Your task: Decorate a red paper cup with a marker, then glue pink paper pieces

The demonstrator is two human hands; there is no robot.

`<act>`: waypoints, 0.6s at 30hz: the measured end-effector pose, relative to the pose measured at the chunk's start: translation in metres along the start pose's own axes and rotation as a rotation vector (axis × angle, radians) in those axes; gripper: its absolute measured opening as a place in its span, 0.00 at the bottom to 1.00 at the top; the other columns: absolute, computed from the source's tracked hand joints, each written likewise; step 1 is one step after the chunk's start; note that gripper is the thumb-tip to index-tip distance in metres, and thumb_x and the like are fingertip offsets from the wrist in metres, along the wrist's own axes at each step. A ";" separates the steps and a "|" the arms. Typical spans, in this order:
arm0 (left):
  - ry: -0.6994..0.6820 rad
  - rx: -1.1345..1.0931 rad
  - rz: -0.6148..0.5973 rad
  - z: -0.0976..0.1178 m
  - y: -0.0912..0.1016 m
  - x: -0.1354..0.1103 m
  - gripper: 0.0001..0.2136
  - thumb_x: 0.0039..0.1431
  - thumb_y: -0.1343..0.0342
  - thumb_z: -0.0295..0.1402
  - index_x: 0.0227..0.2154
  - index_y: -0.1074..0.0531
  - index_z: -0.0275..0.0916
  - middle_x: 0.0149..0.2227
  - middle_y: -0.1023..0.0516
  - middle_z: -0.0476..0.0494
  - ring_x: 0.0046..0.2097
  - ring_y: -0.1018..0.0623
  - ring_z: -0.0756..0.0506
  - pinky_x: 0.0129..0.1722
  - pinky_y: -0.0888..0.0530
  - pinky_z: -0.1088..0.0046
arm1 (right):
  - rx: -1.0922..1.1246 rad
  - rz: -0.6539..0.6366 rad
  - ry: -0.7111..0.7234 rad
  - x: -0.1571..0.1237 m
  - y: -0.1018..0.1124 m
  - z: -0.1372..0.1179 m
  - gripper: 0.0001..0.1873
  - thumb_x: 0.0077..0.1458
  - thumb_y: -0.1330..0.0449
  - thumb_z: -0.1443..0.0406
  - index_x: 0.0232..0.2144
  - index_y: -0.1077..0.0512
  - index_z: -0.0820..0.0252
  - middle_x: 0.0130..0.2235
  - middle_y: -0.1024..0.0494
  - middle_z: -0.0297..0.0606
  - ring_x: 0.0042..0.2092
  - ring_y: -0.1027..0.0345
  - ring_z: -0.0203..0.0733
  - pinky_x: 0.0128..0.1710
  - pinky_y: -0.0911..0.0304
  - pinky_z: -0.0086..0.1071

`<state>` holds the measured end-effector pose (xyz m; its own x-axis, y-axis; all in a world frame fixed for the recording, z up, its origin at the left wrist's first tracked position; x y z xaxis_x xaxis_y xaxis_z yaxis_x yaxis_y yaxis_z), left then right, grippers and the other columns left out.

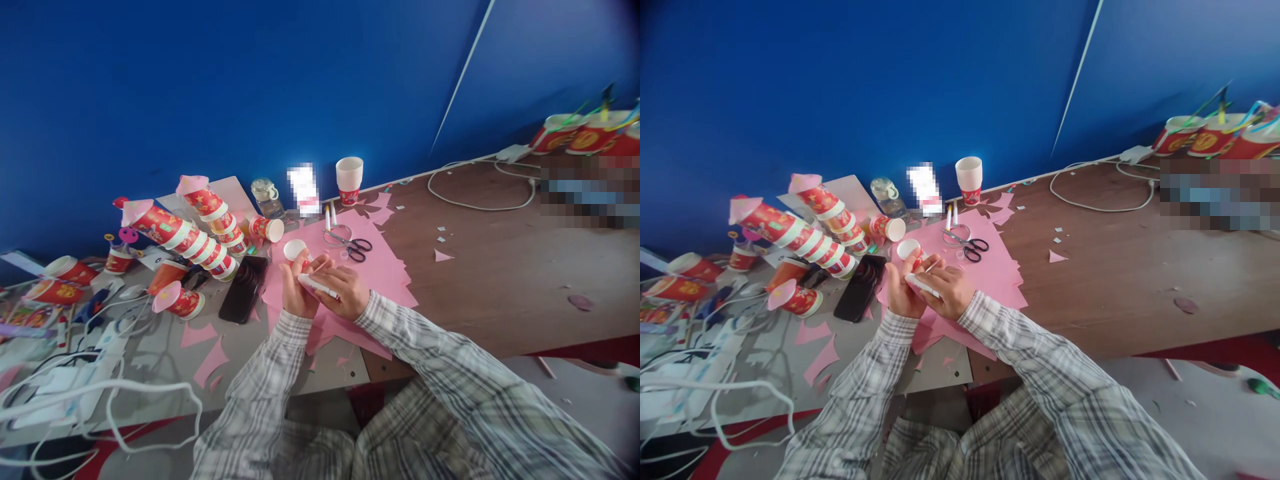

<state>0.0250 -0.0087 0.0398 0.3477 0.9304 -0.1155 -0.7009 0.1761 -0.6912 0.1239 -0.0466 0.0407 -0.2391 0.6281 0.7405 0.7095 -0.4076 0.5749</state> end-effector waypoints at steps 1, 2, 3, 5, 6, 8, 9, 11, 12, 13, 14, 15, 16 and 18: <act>-0.003 -0.005 -0.010 0.002 -0.002 -0.001 0.32 0.50 0.67 0.58 0.48 0.39 0.39 0.43 0.28 0.35 0.53 0.34 0.35 0.51 0.40 0.48 | -0.001 -0.004 -0.008 0.000 0.000 0.001 0.17 0.53 0.47 0.63 0.47 0.36 0.55 0.38 0.24 0.39 0.35 0.30 0.39 0.33 0.38 0.32; -0.013 -0.009 -0.016 0.003 -0.003 -0.002 0.32 0.49 0.64 0.58 0.47 0.38 0.39 0.42 0.27 0.34 0.53 0.33 0.35 0.51 0.39 0.48 | -0.011 -0.005 -0.022 0.000 0.000 0.003 0.17 0.53 0.47 0.63 0.47 0.36 0.55 0.39 0.24 0.39 0.35 0.30 0.39 0.33 0.38 0.32; -0.026 -0.014 -0.018 0.004 -0.003 -0.003 0.31 0.49 0.62 0.58 0.47 0.38 0.39 0.42 0.27 0.33 0.52 0.33 0.35 0.51 0.39 0.48 | -0.029 -0.001 -0.042 0.000 0.000 0.004 0.17 0.53 0.47 0.63 0.47 0.35 0.55 0.39 0.24 0.39 0.35 0.30 0.39 0.33 0.38 0.32; -0.051 -0.025 -0.017 0.005 -0.003 -0.003 0.29 0.48 0.59 0.56 0.45 0.36 0.39 0.43 0.27 0.33 0.52 0.32 0.35 0.51 0.39 0.49 | -0.063 0.018 -0.081 0.000 0.000 0.007 0.16 0.53 0.47 0.62 0.45 0.34 0.56 0.37 0.23 0.39 0.32 0.30 0.39 0.31 0.38 0.32; -0.057 -0.028 -0.015 0.005 -0.002 -0.003 0.29 0.48 0.58 0.56 0.44 0.36 0.39 0.44 0.28 0.33 0.52 0.32 0.35 0.52 0.39 0.49 | -0.073 0.027 -0.092 0.000 -0.001 0.008 0.15 0.53 0.47 0.61 0.44 0.33 0.56 0.36 0.23 0.40 0.31 0.30 0.39 0.30 0.38 0.32; -0.057 -0.026 -0.011 0.004 0.000 -0.002 0.28 0.48 0.56 0.56 0.44 0.35 0.38 0.44 0.28 0.33 0.52 0.32 0.35 0.51 0.39 0.49 | -0.073 0.028 -0.088 0.000 -0.002 0.008 0.15 0.53 0.47 0.61 0.44 0.33 0.57 0.36 0.23 0.40 0.31 0.30 0.40 0.30 0.38 0.32; -0.052 -0.023 -0.008 0.003 0.001 -0.001 0.29 0.47 0.56 0.56 0.44 0.35 0.38 0.45 0.28 0.33 0.52 0.33 0.35 0.51 0.39 0.49 | -0.064 0.022 -0.078 -0.001 -0.002 0.007 0.15 0.53 0.47 0.61 0.44 0.33 0.57 0.36 0.23 0.40 0.32 0.30 0.40 0.31 0.38 0.32; -0.041 -0.020 -0.001 0.002 0.003 0.001 0.30 0.46 0.56 0.57 0.44 0.35 0.38 0.45 0.29 0.32 0.52 0.33 0.34 0.51 0.39 0.48 | -0.044 0.011 -0.053 -0.002 -0.004 0.004 0.16 0.53 0.47 0.62 0.45 0.34 0.58 0.36 0.23 0.41 0.34 0.30 0.41 0.32 0.37 0.32; -0.035 -0.020 0.006 0.001 0.003 0.001 0.30 0.46 0.56 0.57 0.43 0.35 0.37 0.46 0.29 0.32 0.52 0.33 0.34 0.51 0.40 0.48 | -0.039 0.006 -0.042 -0.002 -0.004 0.003 0.16 0.53 0.47 0.62 0.46 0.34 0.58 0.36 0.23 0.41 0.34 0.30 0.41 0.32 0.37 0.33; -0.029 -0.023 0.014 0.001 0.003 0.002 0.31 0.46 0.56 0.58 0.43 0.34 0.37 0.46 0.29 0.32 0.52 0.33 0.34 0.51 0.40 0.48 | -0.036 0.001 -0.035 -0.002 -0.004 0.002 0.17 0.53 0.47 0.62 0.46 0.34 0.57 0.37 0.23 0.41 0.34 0.29 0.41 0.32 0.37 0.33; -0.021 -0.027 0.025 0.000 0.003 0.002 0.31 0.45 0.57 0.58 0.43 0.34 0.37 0.46 0.29 0.31 0.52 0.33 0.33 0.51 0.40 0.48 | -0.032 -0.005 -0.034 -0.002 -0.005 0.001 0.17 0.53 0.47 0.62 0.46 0.35 0.56 0.37 0.23 0.40 0.35 0.29 0.41 0.32 0.37 0.33; -0.013 -0.030 0.037 0.000 0.003 0.002 0.31 0.45 0.56 0.58 0.43 0.34 0.37 0.46 0.29 0.31 0.52 0.33 0.33 0.51 0.39 0.48 | -0.024 -0.012 -0.040 -0.002 -0.005 0.002 0.17 0.54 0.47 0.62 0.46 0.35 0.56 0.38 0.23 0.40 0.35 0.29 0.41 0.32 0.36 0.33; -0.009 -0.032 0.049 0.000 0.003 0.002 0.31 0.45 0.56 0.58 0.42 0.34 0.37 0.45 0.29 0.31 0.51 0.33 0.33 0.51 0.39 0.48 | -0.012 -0.019 -0.054 -0.002 -0.006 0.003 0.17 0.54 0.48 0.62 0.47 0.35 0.55 0.40 0.24 0.41 0.37 0.29 0.42 0.33 0.36 0.33; -0.020 -0.030 0.066 0.000 0.003 0.002 0.30 0.45 0.56 0.58 0.42 0.34 0.37 0.44 0.28 0.32 0.51 0.32 0.33 0.50 0.39 0.48 | 0.020 -0.037 -0.095 -0.002 -0.009 0.007 0.17 0.55 0.49 0.62 0.48 0.36 0.55 0.43 0.25 0.42 0.40 0.29 0.43 0.34 0.34 0.34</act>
<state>0.0239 -0.0062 0.0374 0.2887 0.9459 -0.1479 -0.7031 0.1046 -0.7033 0.1232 -0.0393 0.0318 -0.2025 0.7031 0.6817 0.7147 -0.3698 0.5937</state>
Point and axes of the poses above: each hand's wrist, its own x-axis towards the middle knuckle, its own y-axis out of the back of the hand, z = x × y, the point moved 3 cm from there along x, towards the middle knuckle
